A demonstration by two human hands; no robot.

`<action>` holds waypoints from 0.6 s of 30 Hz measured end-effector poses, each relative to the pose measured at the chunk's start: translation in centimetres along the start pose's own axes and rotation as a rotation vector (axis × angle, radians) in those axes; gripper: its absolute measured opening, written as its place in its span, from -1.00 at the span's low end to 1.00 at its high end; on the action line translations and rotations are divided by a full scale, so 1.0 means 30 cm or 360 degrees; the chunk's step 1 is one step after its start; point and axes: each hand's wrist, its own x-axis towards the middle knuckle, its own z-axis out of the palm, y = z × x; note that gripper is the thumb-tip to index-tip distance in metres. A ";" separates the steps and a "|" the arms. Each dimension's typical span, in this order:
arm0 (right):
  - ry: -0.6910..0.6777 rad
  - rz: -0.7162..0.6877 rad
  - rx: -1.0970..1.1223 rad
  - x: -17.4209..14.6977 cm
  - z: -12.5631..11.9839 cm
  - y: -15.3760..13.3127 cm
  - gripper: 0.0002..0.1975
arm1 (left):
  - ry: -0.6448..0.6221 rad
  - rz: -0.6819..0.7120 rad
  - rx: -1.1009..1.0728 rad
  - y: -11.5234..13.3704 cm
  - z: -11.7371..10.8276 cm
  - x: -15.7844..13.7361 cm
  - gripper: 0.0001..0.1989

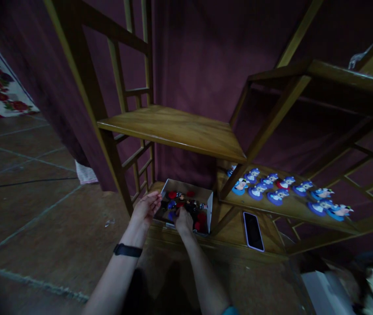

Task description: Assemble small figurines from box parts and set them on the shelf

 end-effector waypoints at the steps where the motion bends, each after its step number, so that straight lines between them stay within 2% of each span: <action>1: 0.0045 -0.0002 0.0193 -0.004 -0.015 0.006 -0.87 | -0.0001 0.0020 0.0047 -0.003 0.001 -0.003 -0.86; 3: 0.0085 0.0012 0.0676 -0.012 -0.051 0.010 -0.88 | -0.0008 0.0066 0.0154 -0.012 0.006 -0.010 -0.84; 6: -0.0007 0.0009 0.1447 -0.033 -0.112 -0.008 -0.78 | -0.0067 0.0043 0.0331 -0.041 0.018 -0.026 -0.82; 8: -0.0069 -0.0027 0.1725 -0.053 -0.147 -0.034 -0.71 | -0.0145 -0.0042 0.0410 -0.069 0.031 -0.040 -0.79; 11: -0.0141 -0.0108 0.1853 -0.070 -0.175 -0.068 -0.68 | -0.0282 -0.0152 0.0368 -0.105 0.047 -0.057 -0.78; 14: -0.0215 -0.0187 0.1803 -0.042 -0.173 -0.072 -0.72 | -0.0275 -0.0132 0.0229 -0.104 0.045 -0.053 -0.79; 16: -0.0147 -0.0227 0.1652 0.006 -0.161 -0.056 -0.74 | -0.0175 -0.0078 0.0134 -0.080 0.034 -0.038 -0.81; 18: 0.0051 -0.0290 0.1369 0.065 -0.142 -0.037 -0.77 | -0.0058 -0.0040 0.0017 -0.048 0.019 -0.017 -0.85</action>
